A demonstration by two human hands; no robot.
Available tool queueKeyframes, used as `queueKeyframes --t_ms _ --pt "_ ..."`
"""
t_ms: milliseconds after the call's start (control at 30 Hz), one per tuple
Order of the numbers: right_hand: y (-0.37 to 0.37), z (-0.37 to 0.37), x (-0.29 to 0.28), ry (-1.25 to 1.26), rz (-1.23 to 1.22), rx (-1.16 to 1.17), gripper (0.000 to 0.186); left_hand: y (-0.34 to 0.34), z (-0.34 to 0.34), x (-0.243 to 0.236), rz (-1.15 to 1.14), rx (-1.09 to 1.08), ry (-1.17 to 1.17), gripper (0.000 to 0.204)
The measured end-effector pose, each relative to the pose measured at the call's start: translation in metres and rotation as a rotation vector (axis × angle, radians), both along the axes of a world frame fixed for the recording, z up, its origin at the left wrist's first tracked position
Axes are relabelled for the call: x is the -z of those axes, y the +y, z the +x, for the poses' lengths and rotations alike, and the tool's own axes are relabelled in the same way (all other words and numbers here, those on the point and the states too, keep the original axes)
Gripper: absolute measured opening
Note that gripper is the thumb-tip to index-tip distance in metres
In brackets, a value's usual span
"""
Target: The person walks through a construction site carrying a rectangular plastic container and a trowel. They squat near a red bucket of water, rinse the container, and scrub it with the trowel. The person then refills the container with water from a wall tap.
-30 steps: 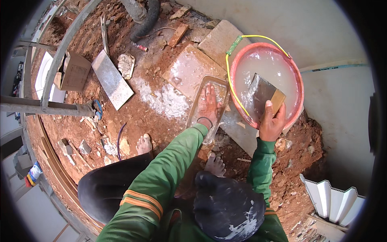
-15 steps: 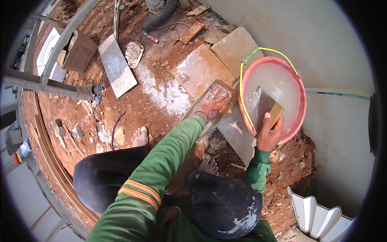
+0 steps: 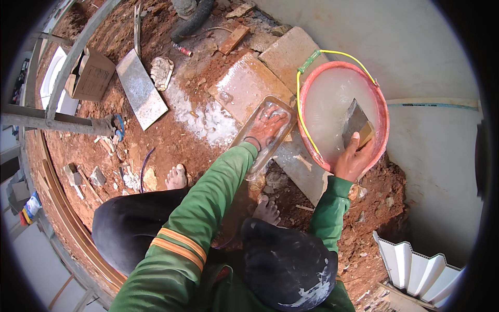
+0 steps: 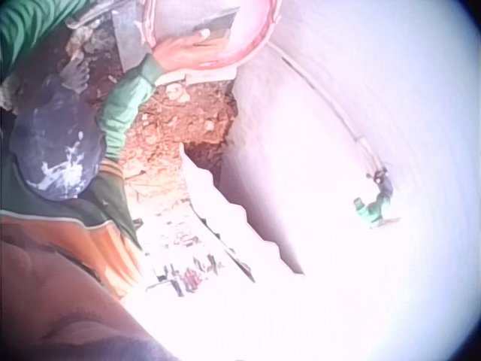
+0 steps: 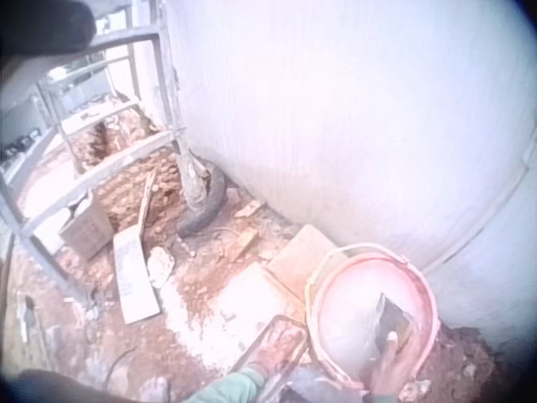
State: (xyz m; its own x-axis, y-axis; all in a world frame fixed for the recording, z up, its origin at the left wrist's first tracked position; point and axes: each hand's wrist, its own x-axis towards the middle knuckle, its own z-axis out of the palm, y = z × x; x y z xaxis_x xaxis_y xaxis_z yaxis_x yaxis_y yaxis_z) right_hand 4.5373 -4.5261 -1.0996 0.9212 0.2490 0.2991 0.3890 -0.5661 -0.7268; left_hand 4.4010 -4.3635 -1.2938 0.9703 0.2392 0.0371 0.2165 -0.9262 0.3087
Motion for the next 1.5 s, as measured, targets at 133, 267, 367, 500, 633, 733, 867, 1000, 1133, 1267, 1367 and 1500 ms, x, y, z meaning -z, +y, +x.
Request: queueKeyframes --t_ms 133,267,367,500,633,733,867,1000,1133,1267,1367,1500 --pt "-0.011 0.014 0.004 0.193 -0.085 -0.023 0.038 -0.009 0.002 0.000 -0.098 -0.019 0.001 0.055" --pt "-0.017 0.029 -0.005 0.656 0.583 -0.111 0.037 -0.017 0.011 -0.006 -0.194 -0.160 0.001 0.056" --pt "-0.003 0.019 -0.028 0.771 0.749 -0.160 0.033 -0.016 0.015 -0.006 -0.421 -0.344 0.012 0.071" --pt "0.028 -0.008 -0.052 0.662 0.523 -0.364 0.032 -0.013 0.024 -0.009 -0.313 -0.518 0.064 0.064" --pt "0.009 0.000 -0.053 0.613 0.467 -0.283 0.033 -0.003 0.085 -0.082 -0.688 -0.724 0.247 0.071" --pt "0.010 -0.001 -0.037 0.597 0.514 -0.271 0.031 0.010 0.088 -0.067 -0.506 -0.804 0.260 0.060" --pt "-0.009 0.005 -0.032 0.626 0.521 -0.198 0.033 0.003 0.088 -0.074 -0.523 -0.660 0.301 0.031" --pt "-0.027 0.027 -0.022 0.386 0.299 -0.145 0.037 0.004 0.080 -0.077 -0.523 -0.574 0.358 0.022" --pt "-0.039 0.046 -0.011 0.208 0.090 0.017 0.039 -0.002 0.071 -0.083 -0.631 -0.560 0.252 0.021" --pt "-0.045 0.051 0.012 0.092 -0.109 -0.086 0.043 -0.025 0.062 -0.085 -0.808 -0.610 -0.176 0.038" --pt "-0.025 0.040 -0.005 0.631 0.708 -0.077 0.045 -0.034 0.047 -0.055 -0.786 -0.691 -0.403 0.057" --pt "-0.033 0.040 -0.026 0.710 0.567 -0.201 0.044 -0.053 0.027 -0.075 -0.577 -0.296 0.343 0.095"
